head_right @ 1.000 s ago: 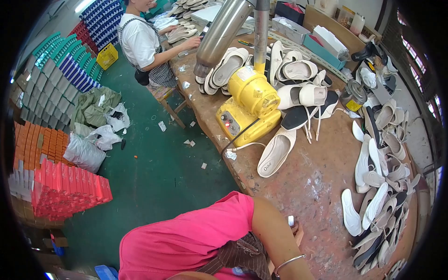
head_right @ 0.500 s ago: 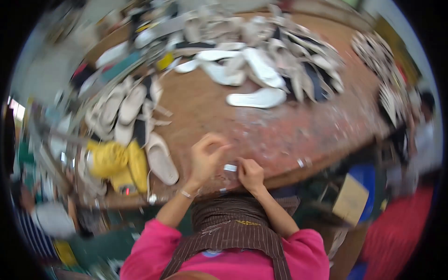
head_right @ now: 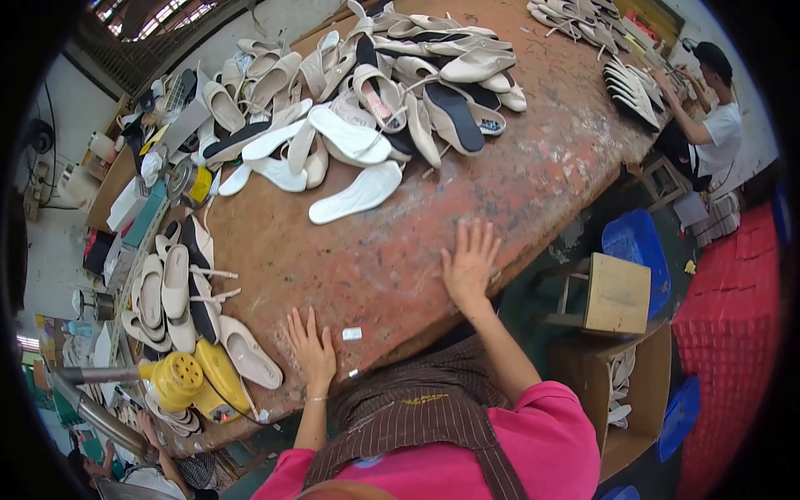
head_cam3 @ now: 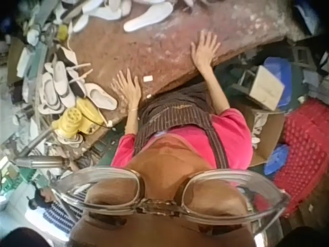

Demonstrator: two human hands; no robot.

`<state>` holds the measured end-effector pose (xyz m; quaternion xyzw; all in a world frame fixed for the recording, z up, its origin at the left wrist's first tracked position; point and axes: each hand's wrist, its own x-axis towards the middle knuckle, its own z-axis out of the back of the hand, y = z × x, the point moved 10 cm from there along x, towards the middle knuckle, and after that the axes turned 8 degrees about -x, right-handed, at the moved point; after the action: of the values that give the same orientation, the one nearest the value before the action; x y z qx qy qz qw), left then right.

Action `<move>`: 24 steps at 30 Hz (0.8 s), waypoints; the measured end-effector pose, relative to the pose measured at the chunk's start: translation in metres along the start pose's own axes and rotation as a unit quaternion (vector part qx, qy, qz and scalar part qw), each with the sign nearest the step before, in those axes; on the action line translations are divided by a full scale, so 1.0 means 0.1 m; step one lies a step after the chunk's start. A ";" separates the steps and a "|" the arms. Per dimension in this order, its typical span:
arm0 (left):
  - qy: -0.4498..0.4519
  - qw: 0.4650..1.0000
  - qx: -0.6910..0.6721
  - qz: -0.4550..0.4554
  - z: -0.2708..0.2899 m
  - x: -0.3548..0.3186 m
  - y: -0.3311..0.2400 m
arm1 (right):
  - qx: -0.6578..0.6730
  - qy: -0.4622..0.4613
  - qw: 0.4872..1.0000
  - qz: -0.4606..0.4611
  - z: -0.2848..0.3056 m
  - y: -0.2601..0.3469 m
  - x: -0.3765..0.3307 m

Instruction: The recorder inserts insoles into white flat shoes and uses a heat gun to finish them at a factory workbench.

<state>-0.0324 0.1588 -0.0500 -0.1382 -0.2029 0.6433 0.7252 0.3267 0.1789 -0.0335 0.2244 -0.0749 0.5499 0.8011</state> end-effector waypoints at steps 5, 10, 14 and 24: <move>0.001 0.999 -0.015 0.032 -0.02 -0.01 0.13 | -0.066 0.098 0.993 0.022 -0.28 -0.01 0.12; 0.018 0.996 -0.020 0.087 -0.03 0.06 0.20 | -0.043 0.164 0.985 0.020 -0.34 0.00 0.18; 0.030 0.994 -0.032 0.105 -0.10 0.08 0.26 | -0.045 0.203 0.978 0.019 -0.41 -0.05 0.23; 0.072 0.991 0.030 0.110 -0.12 0.03 0.27 | -0.026 0.262 0.964 0.025 -0.50 -0.07 0.13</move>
<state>-0.0500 0.1658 -0.0729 -0.1834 -0.1144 0.7131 0.6669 0.3318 0.2105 -0.0753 0.0495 0.1172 0.6071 0.7844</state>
